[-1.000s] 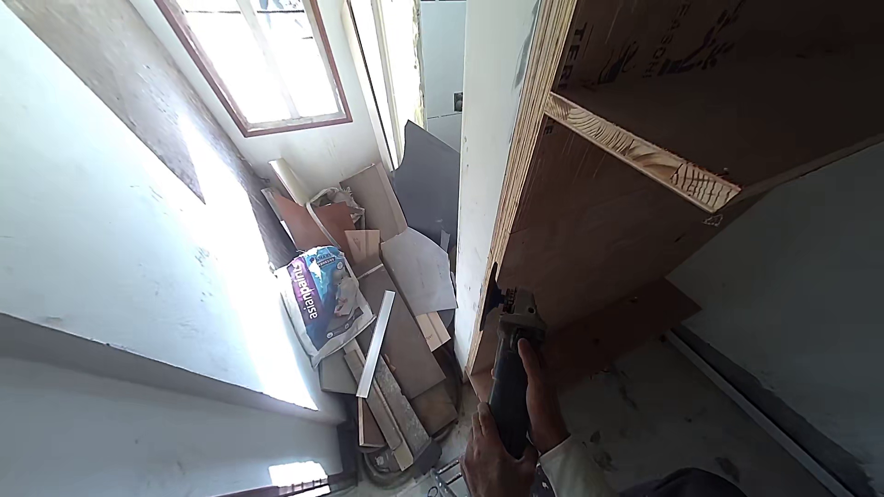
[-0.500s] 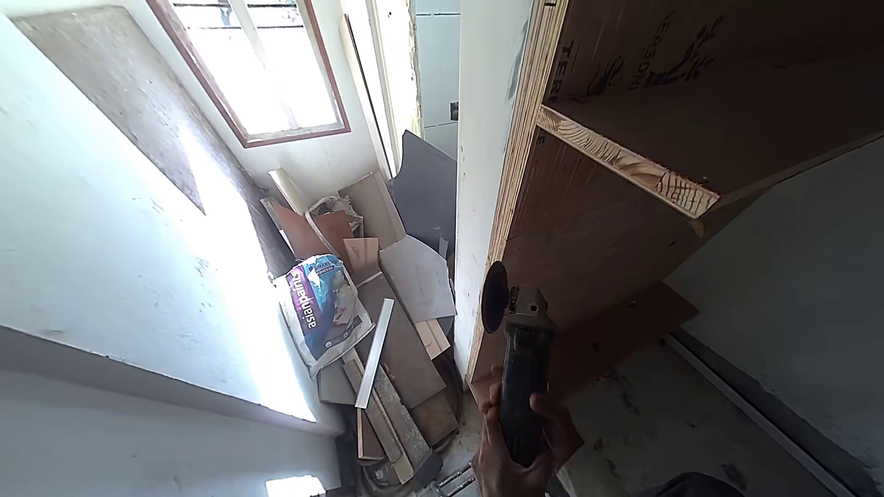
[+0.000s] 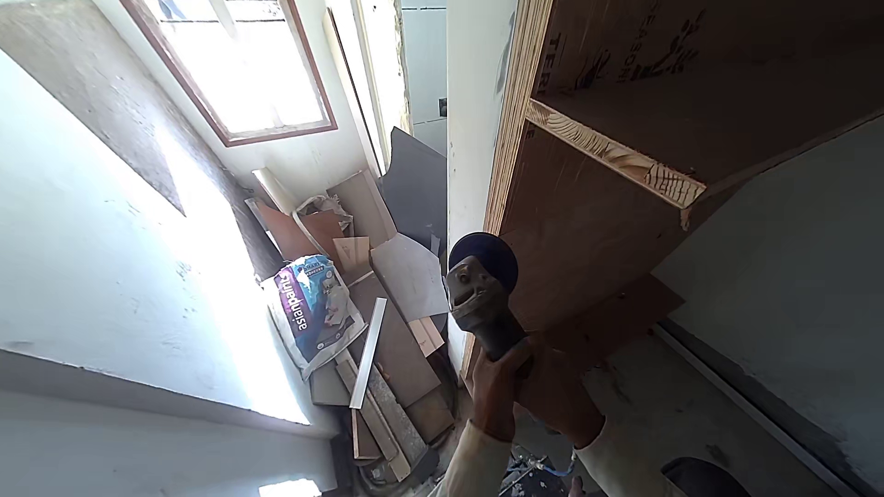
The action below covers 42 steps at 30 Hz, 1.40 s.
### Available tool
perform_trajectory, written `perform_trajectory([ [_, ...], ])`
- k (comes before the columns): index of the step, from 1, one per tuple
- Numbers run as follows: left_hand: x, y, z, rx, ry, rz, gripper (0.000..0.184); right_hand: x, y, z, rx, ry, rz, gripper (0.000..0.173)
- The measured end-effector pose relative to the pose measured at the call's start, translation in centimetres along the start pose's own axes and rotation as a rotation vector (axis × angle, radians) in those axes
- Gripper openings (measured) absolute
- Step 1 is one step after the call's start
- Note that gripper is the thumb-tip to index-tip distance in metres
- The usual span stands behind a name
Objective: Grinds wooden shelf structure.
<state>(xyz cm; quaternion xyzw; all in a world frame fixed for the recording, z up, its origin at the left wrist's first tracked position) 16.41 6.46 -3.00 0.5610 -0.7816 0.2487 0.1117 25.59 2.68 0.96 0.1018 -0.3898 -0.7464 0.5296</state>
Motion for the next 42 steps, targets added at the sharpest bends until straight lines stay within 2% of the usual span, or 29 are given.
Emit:
perform_trajectory([
  [1, -0.4, -0.6, -0.1, 0.089, 0.002, -0.005, 0.036, 0.1, 0.3, 0.6, 0.070, 0.003, -0.009, 0.063],
  [3, -1.1, -0.9, 0.1, 0.229, -0.032, 0.053, 0.031, -0.1, 1.5, 0.6, 0.084, 0.030, 0.058, 0.074],
  [5, -2.1, -0.5, 0.4, 0.325, -0.070, 0.161, 0.043, -0.1, 2.3, -0.6, -0.057, 0.064, 0.140, 0.090],
  [6, -2.7, -0.4, 0.5, 0.370, -0.078, 0.219, 0.050, -0.1, 2.5, -1.0, -0.100, 0.052, 0.133, 0.093],
  [8, -3.6, -0.8, 0.3, 0.437, -0.060, 0.299, 0.054, 0.0, 2.3, -0.9, -0.128, 0.035, 0.034, 0.089],
  [11, -4.2, -1.7, -0.9, 0.463, -0.005, 0.278, 0.033, -0.7, 2.3, -0.4, -0.137, 0.021, -0.048, 0.080],
  [13, -4.8, -2.1, -1.8, 0.455, 0.017, 0.228, 0.027, -1.8, 2.5, 0.0, -0.096, 0.001, -0.046, 0.078],
  [16, -6.1, -2.5, -2.5, 0.439, 0.027, 0.242, 0.026, -3.0, 2.9, 0.8, -0.049, -0.053, -0.045, 0.078],
  [25, -8.1, -3.3, -3.5, 0.417, 0.081, 0.255, 0.024, -4.8, 2.9, 0.3, -0.136, -0.075, -0.095, 0.077],
  [33, -9.0, -4.4, -5.1, 0.431, 0.026, 0.286, 0.018, -6.1, 4.0, 0.6, -0.096, -0.033, -0.144, 0.075],
  [42, -9.4, -4.2, -4.2, 0.423, 0.047, 0.303, 0.022, -5.9, 3.6, 0.7, -0.054, -0.035, -0.150, 0.076],
])
Point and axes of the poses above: each hand's wrist, its own x-axis away from the middle knuckle, its own y-axis out of the back of the hand, z = x × y, the point moved 2 cm from there along -x, towards the middle knuckle, and after that the axes turned 11 degrees about -x, right-handed, at the moved point
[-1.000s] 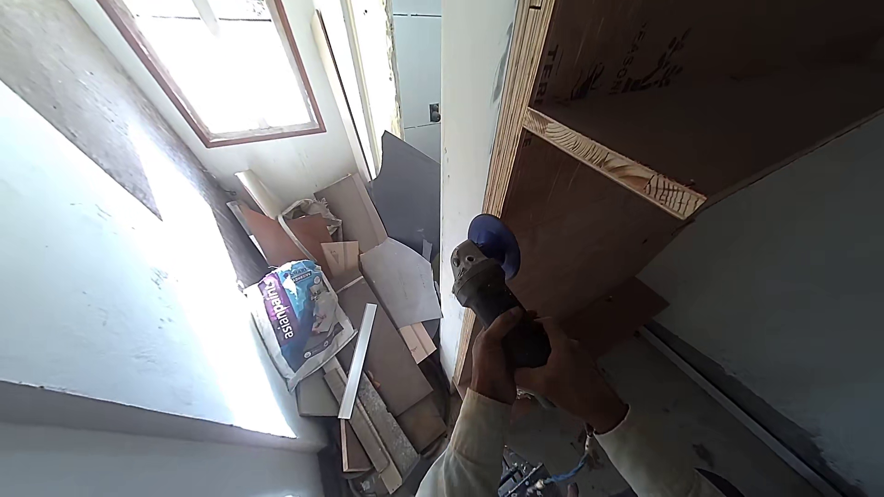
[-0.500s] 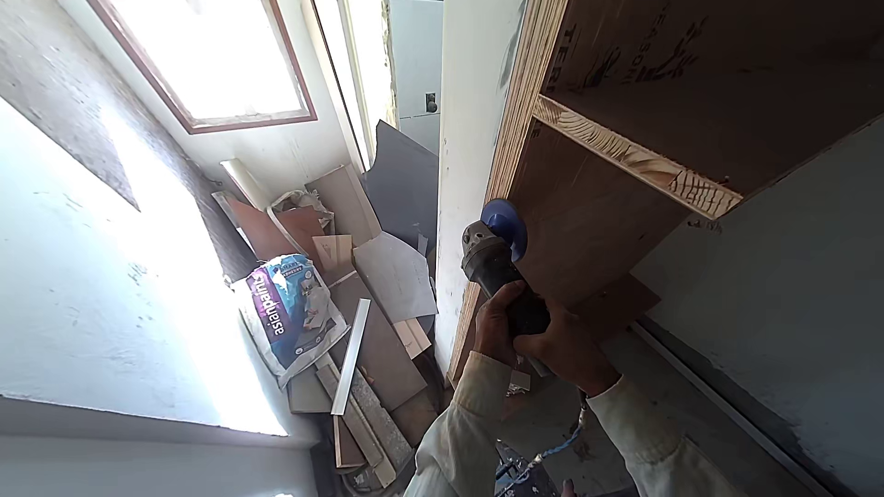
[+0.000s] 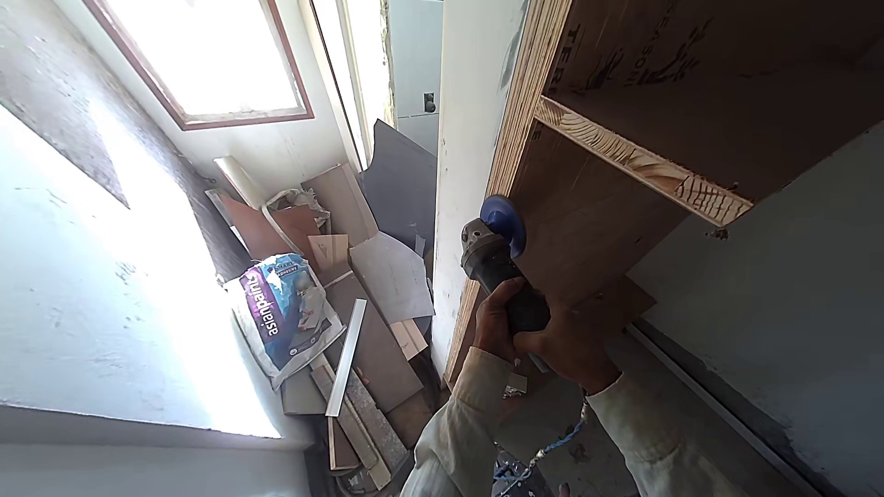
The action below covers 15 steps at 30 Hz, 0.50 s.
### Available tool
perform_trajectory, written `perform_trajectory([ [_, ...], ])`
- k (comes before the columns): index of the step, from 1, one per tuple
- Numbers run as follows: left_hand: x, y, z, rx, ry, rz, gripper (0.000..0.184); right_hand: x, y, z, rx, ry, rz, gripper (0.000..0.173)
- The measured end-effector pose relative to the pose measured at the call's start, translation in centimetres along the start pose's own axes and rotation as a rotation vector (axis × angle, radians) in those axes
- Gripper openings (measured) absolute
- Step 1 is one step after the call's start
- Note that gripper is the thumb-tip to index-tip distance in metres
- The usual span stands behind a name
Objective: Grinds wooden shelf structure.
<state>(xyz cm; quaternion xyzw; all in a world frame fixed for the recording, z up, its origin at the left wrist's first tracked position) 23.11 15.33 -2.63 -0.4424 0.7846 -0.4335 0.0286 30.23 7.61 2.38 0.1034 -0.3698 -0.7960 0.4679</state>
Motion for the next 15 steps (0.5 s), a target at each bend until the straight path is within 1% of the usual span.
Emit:
perform_trajectory([
  [2, -0.3, -0.4, -0.8, 0.026, -0.011, 0.031, 0.018, -0.1, 0.1, 0.6, 0.006, 0.021, -0.035, 0.075],
  [5, -0.3, -0.7, -1.7, 0.016, -0.029, 0.082, 0.021, 0.0, 0.1, 1.1, -0.001, 0.030, -0.067, 0.078],
  [7, -0.3, -0.2, -1.6, 0.004, -0.018, 0.085, 0.022, 0.0, -0.5, 0.9, -0.015, 0.010, -0.065, 0.079],
  [12, 0.1, 1.8, -0.4, -0.036, 0.023, 0.044, 0.022, -0.4, -2.3, -0.2, -0.013, -0.095, 0.021, 0.080],
  [15, 0.1, 1.4, -1.2, -0.002, 0.036, 0.038, 0.017, -0.1, -2.1, 0.6, -0.013, -0.082, 0.004, 0.078],
])
Point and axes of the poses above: each hand's wrist, its own x-axis away from the middle knuckle, its own y-axis out of the back of the hand, z = x × y, the point moved 2 cm from there along -x, towards the middle knuckle, and after that the axes turned 11 degrees about -x, right-handed, at the moved point
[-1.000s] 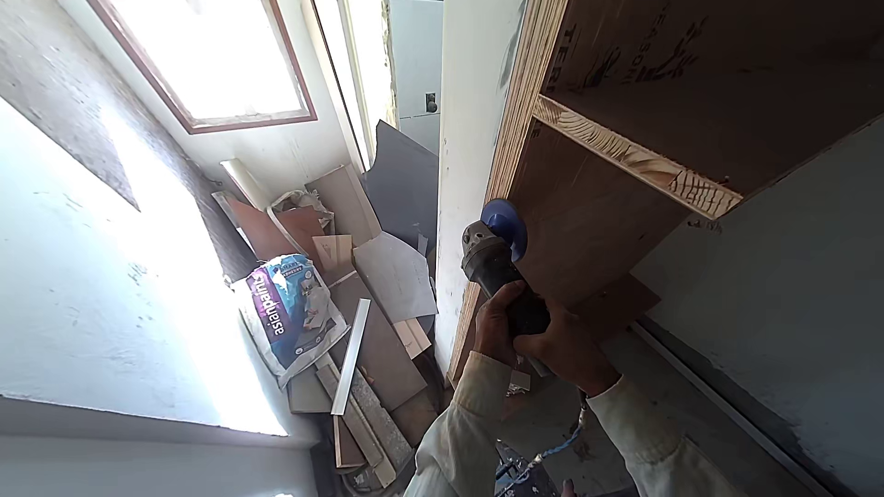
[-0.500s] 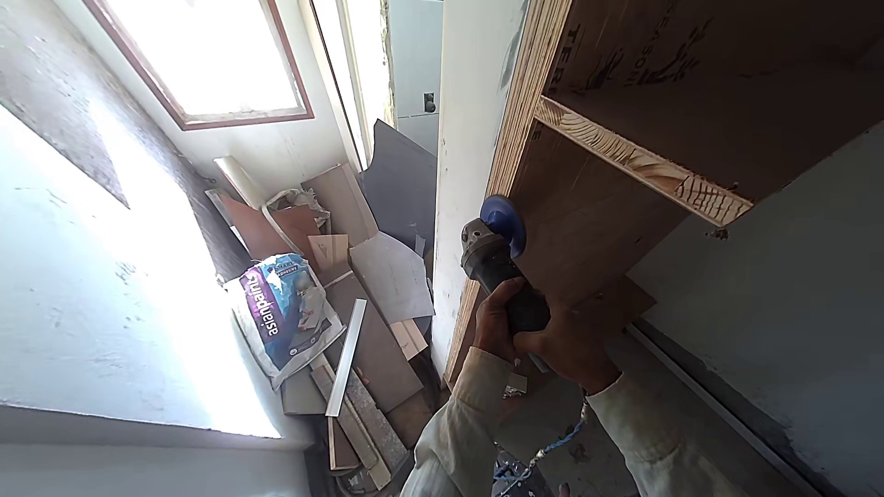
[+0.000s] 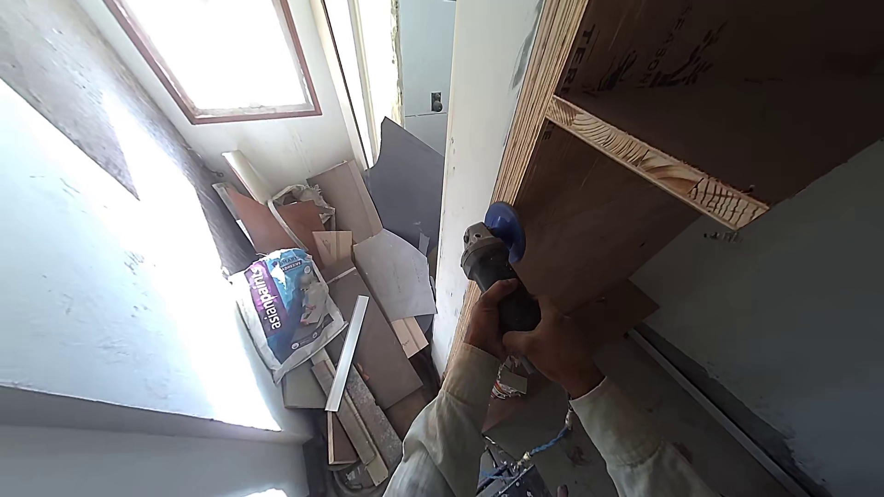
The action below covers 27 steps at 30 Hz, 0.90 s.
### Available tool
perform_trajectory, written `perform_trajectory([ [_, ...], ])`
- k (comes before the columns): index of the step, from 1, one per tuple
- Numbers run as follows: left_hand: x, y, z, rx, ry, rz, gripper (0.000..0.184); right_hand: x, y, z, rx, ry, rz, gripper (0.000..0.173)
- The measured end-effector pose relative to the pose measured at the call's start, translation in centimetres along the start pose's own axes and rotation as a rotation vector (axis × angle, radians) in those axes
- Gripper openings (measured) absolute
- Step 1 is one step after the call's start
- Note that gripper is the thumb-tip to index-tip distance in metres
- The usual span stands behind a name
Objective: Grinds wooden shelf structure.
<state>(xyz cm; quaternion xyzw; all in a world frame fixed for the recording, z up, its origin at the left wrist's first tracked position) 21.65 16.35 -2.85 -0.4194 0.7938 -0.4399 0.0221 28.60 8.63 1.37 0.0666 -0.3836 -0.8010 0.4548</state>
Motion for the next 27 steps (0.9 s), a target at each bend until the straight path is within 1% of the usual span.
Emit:
perform_trajectory([
  [4, 0.1, -1.6, -2.6, -0.050, -0.021, 0.024, 0.020, 0.7, 1.2, 2.2, -0.034, 0.076, -0.085, 0.074],
  [7, 0.1, -1.9, -3.4, -0.098, -0.021, 0.031, 0.022, 0.5, 1.1, 2.3, -0.059, 0.092, -0.108, 0.074],
  [10, 0.4, -0.7, -2.3, -0.122, 0.015, 0.019, 0.025, 0.5, 0.1, 1.0, -0.096, 0.068, -0.091, 0.075],
  [12, 0.7, 0.4, -1.0, -0.142, 0.043, -0.020, 0.028, 0.6, -0.6, 0.2, -0.076, 0.014, -0.049, 0.076],
  [15, 0.5, 1.0, -0.4, -0.094, 0.059, -0.026, 0.025, 0.8, -0.9, 0.5, -0.049, -0.033, -0.013, 0.076],
  [18, 0.0, 0.1, -1.6, -0.053, 0.034, 0.014, 0.017, 0.8, -0.4, 1.4, -0.032, 0.025, -0.068, 0.074],
  [21, -0.2, -1.0, -3.0, -0.083, 0.003, 0.064, 0.018, 0.5, 0.4, 2.1, -0.028, 0.084, -0.124, 0.073],
  [23, -0.5, -1.2, -3.3, -0.090, -0.012, 0.066, 0.020, 0.1, 0.4, 2.1, -0.048, 0.095, -0.135, 0.073],
  [25, -0.9, -0.3, -2.5, -0.079, -0.004, 0.060, 0.021, -0.2, -0.3, 1.3, -0.070, 0.090, -0.122, 0.074],
  [27, -1.4, 1.5, -0.5, -0.058, 0.017, 0.034, 0.019, -0.3, -1.6, -0.2, -0.070, 0.039, -0.074, 0.074],
])
Point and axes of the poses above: each hand's wrist, its own x-axis away from the middle knuckle, its own y-axis out of the back of the hand, z = x × y, the point moved 2 cm from there along -x, towards the middle knuckle, and after that the axes turned 11 degrees about -x, right-handed, at the moved point
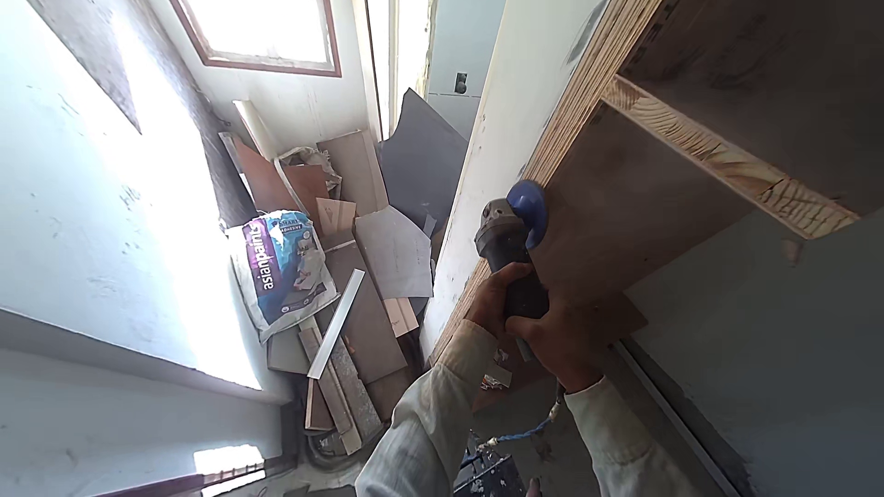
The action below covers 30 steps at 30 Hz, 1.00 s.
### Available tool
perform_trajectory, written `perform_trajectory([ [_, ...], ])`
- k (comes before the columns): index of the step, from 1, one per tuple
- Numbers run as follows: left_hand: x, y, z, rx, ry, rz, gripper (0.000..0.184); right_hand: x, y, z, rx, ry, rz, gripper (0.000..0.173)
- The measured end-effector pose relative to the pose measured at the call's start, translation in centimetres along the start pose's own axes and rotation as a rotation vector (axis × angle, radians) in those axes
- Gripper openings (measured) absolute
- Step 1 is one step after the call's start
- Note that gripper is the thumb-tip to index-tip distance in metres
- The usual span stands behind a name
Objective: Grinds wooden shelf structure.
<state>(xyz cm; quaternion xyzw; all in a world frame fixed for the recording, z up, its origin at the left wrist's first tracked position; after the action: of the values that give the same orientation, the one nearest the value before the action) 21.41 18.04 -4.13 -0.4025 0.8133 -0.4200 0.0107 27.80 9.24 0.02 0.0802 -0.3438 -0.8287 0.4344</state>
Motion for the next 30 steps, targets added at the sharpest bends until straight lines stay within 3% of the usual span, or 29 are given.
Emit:
perform_trajectory([
  [4, -1.3, 5.1, 5.9, -0.044, 0.064, -0.127, 0.033, -0.5, -3.5, -4.1, 0.113, -0.140, 0.108, 0.074],
  [8, -2.4, 8.5, 9.5, -0.028, 0.115, -0.202, 0.032, -0.9, -6.4, -6.9, 0.175, -0.230, 0.166, 0.074],
  [11, -2.5, 8.7, 9.6, 0.040, 0.126, -0.191, 0.026, -0.6, -6.7, -7.2, 0.154, -0.211, 0.145, 0.072],
  [19, -2.1, 5.3, 5.0, 0.062, 0.068, -0.074, 0.026, -0.2, -4.4, -4.3, 0.053, -0.041, 0.003, 0.070],
  [27, -1.9, 9.6, 8.7, -0.061, 0.136, -0.208, 0.034, -0.7, -7.9, -7.1, 0.114, -0.209, 0.168, 0.075],
  [30, -0.1, 10.3, 10.4, -0.057, 0.137, -0.218, 0.030, 0.9, -8.0, -9.1, 0.062, -0.174, 0.212, 0.080],
])
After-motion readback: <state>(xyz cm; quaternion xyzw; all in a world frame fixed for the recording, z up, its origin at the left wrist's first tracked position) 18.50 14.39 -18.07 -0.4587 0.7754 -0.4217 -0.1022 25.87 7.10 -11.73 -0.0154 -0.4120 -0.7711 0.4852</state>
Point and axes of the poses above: each hand's wrist, its own x-axis away from the middle knuckle, its own y-axis out of the back of the hand, z = x × y, the point moved 2 cm from there along -x, towards the middle knuckle, and after that the axes turned 11 degrees about -x, right-handed, at the moved point
